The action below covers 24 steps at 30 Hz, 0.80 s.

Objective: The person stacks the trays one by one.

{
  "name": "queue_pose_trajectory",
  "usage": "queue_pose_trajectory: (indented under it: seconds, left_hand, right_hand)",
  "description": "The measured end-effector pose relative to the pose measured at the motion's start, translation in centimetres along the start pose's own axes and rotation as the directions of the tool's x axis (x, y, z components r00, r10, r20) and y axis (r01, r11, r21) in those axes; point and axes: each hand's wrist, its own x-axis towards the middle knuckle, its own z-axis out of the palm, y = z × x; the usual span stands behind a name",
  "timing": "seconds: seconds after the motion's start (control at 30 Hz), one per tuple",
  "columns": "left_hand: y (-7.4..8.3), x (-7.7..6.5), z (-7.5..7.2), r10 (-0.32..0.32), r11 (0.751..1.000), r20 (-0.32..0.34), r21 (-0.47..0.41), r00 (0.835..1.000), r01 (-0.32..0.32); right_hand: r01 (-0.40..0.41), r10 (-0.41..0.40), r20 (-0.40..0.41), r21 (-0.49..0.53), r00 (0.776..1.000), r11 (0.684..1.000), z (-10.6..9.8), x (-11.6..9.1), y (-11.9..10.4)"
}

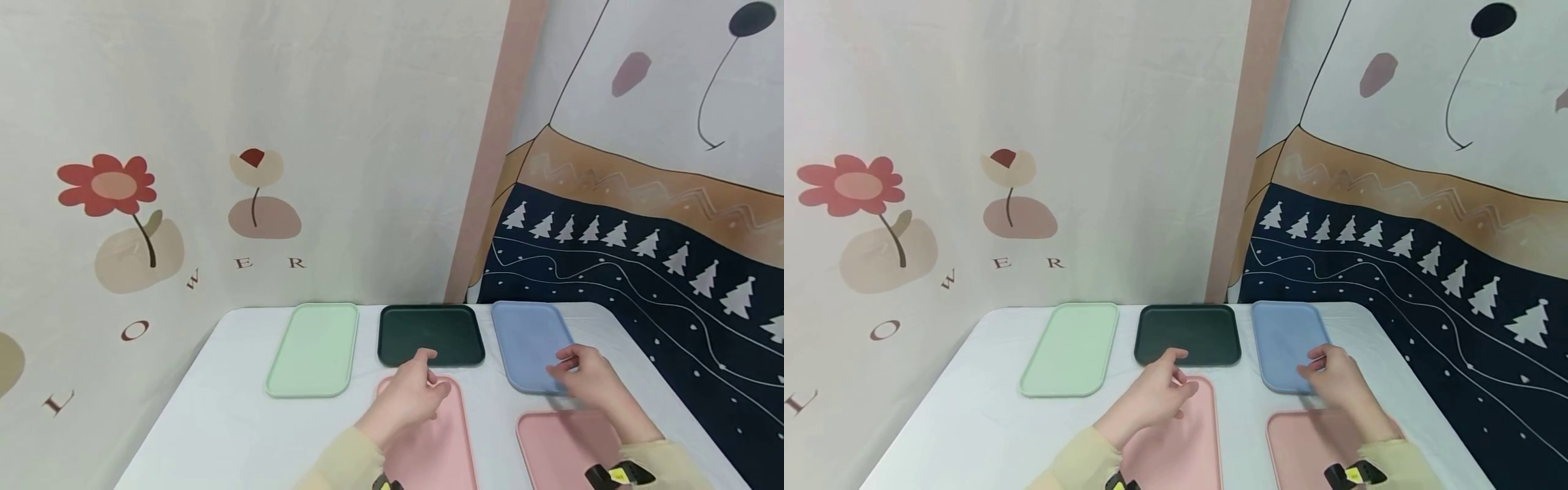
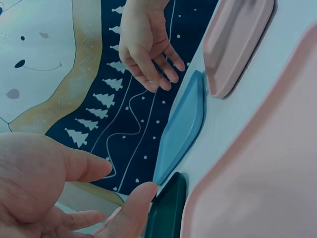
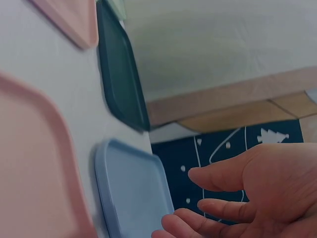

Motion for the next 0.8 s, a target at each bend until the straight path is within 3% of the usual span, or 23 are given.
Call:
queue_pose_trajectory:
  seconds: [0.4,0.8]
  left_hand:
    - [0.1,1.3,1.3,-0.001,0.999,0.028,-0.039,1.000,0.002]
    - [0.8,2.9,2.7,-0.027,0.999,0.035,-0.045,0.999,0.028]
  right_hand:
    - [-0.007,0.005,-0.032,-0.063,0.999,0.998,-1.2,2.1,2.5]
    - [-0.104,0.101,-0.034,-0.096,0.994,0.990,-2.4,4.1,4.7]
